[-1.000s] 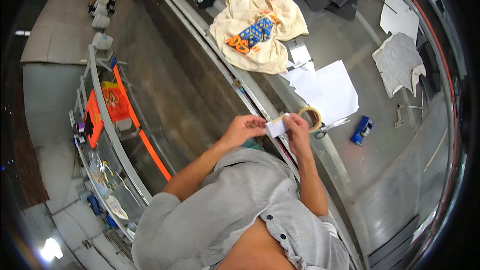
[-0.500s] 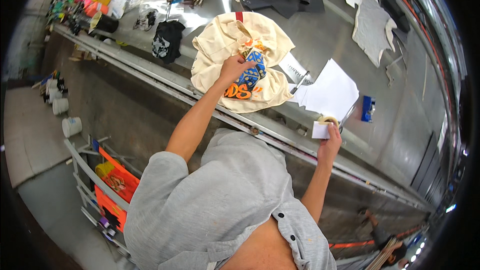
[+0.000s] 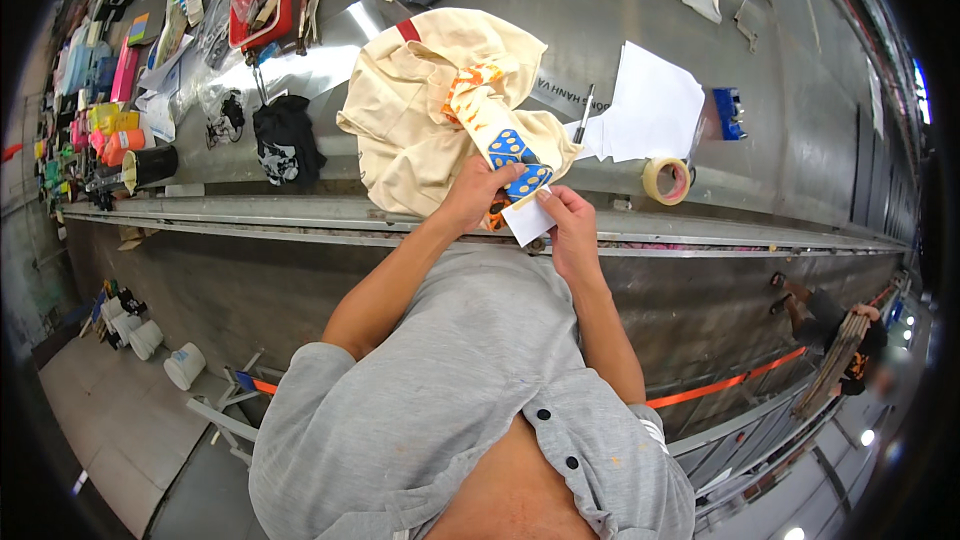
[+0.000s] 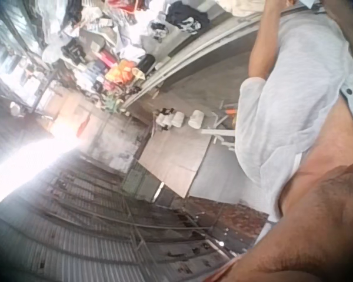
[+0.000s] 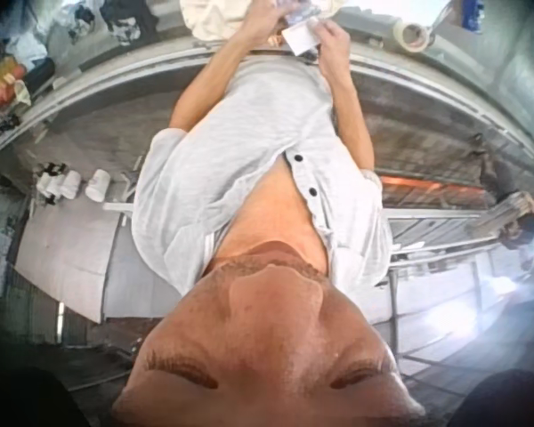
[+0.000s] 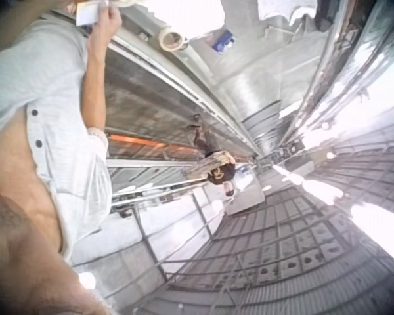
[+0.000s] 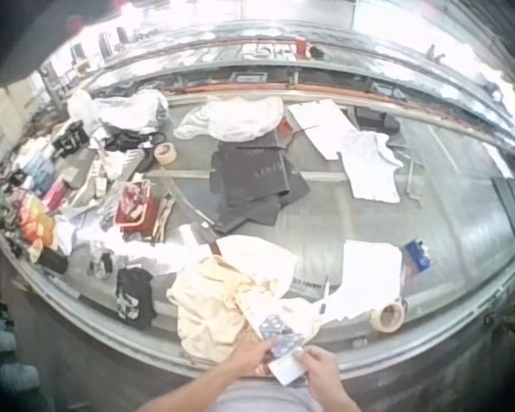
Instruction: The person mixes a yellow paste in a small container using a metal tool, then applies it to a small card. They use a heat gun on the card and later handle a purple screen printing frame, positioning it on a rack.
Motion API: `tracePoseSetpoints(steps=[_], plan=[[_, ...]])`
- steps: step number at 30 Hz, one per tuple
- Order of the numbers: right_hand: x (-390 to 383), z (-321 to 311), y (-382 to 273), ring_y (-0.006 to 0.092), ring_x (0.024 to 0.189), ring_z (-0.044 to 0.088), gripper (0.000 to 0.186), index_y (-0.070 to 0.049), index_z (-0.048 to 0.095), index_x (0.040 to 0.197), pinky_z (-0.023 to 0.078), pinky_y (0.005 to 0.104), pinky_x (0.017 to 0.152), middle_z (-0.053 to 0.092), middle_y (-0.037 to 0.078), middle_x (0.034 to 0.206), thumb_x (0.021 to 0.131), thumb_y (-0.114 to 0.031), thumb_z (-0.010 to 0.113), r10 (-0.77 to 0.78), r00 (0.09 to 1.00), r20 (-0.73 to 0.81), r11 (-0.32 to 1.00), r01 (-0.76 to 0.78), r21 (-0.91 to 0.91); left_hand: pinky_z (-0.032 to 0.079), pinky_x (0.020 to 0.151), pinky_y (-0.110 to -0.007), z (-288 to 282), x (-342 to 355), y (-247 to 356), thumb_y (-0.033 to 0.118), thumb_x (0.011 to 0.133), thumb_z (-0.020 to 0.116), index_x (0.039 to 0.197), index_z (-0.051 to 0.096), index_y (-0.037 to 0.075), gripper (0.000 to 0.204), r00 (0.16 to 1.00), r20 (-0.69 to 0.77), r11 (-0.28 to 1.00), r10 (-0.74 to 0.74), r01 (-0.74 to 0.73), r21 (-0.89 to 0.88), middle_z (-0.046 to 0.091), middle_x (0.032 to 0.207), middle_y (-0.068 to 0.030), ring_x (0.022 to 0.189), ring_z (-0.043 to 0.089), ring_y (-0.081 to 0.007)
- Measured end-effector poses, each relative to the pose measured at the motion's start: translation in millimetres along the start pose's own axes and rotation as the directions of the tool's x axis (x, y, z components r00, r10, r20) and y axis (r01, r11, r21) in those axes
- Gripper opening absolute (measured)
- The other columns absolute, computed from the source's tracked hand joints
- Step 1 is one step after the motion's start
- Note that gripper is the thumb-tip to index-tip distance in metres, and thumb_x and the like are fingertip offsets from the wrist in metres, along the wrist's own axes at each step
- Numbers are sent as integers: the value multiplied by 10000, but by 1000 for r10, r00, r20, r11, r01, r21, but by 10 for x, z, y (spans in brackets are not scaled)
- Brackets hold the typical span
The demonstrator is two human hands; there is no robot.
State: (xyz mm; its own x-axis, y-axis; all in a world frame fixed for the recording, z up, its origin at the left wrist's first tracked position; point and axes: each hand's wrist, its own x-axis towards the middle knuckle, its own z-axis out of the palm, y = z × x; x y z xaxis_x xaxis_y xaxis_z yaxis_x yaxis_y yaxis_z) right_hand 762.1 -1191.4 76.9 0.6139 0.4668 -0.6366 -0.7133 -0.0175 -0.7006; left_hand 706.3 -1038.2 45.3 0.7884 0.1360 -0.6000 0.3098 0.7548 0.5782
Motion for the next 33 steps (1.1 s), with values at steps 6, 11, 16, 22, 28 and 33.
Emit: tracePoseSetpoints(steps=[6,11,16,22,28,33], plan=[[30,240,4,30,690,520,154,21,628,906,407,194,617,625,-2,794,890,-128,595,-128,991,-23,982,123,-145,535,724,-269,-94,-254,259,124,884,600,1008,632,-10,185,997,-27,994,69,-67,90,674,933,-68,812,641,-108],[42,321,-21,31,671,512,168,17,629,907,409,199,600,622,0,774,898,-145,586,-171,983,-70,969,155,-191,525,737,-264,-104,-349,340,70,862,617,1015,633,-8,173,994,6,979,112,-112,168,674,956,-68,821,636,-107],[32,379,-30,25,658,497,179,19,620,866,397,195,584,608,-8,746,895,-154,590,-236,966,-108,938,198,-284,529,758,-268,-63,-415,327,-73,775,657,1022,616,-34,253,993,21,973,114,-116,202,673,968,-96,834,641,-126],[39,361,-53,13,634,464,178,5,599,807,363,192,555,577,-22,715,889,-153,598,-141,988,-67,980,130,-148,536,770,-276,-19,-419,272,-104,758,653,1010,600,-39,266,985,-86,986,148,-140,87,670,964,-108,834,645,-134],[47,375,-113,8,589,435,176,-8,583,774,333,196,511,553,-30,664,883,-145,598,-151,987,-52,974,139,-181,536,756,-287,51,-467,389,-75,782,642,1033,567,-30,266,990,-126,998,59,-56,25,664,978,-111,848,649,-149],[-25,491,-257,7,578,424,190,-21,550,733,326,196,494,530,-35,635,878,-134,600,-153,985,-86,974,136,-179,534,762,-266,223,-571,559,-87,782,629,1021,560,-46,252,977,-207,995,-48,29,-93,663,958,-118,829,649,-145]])
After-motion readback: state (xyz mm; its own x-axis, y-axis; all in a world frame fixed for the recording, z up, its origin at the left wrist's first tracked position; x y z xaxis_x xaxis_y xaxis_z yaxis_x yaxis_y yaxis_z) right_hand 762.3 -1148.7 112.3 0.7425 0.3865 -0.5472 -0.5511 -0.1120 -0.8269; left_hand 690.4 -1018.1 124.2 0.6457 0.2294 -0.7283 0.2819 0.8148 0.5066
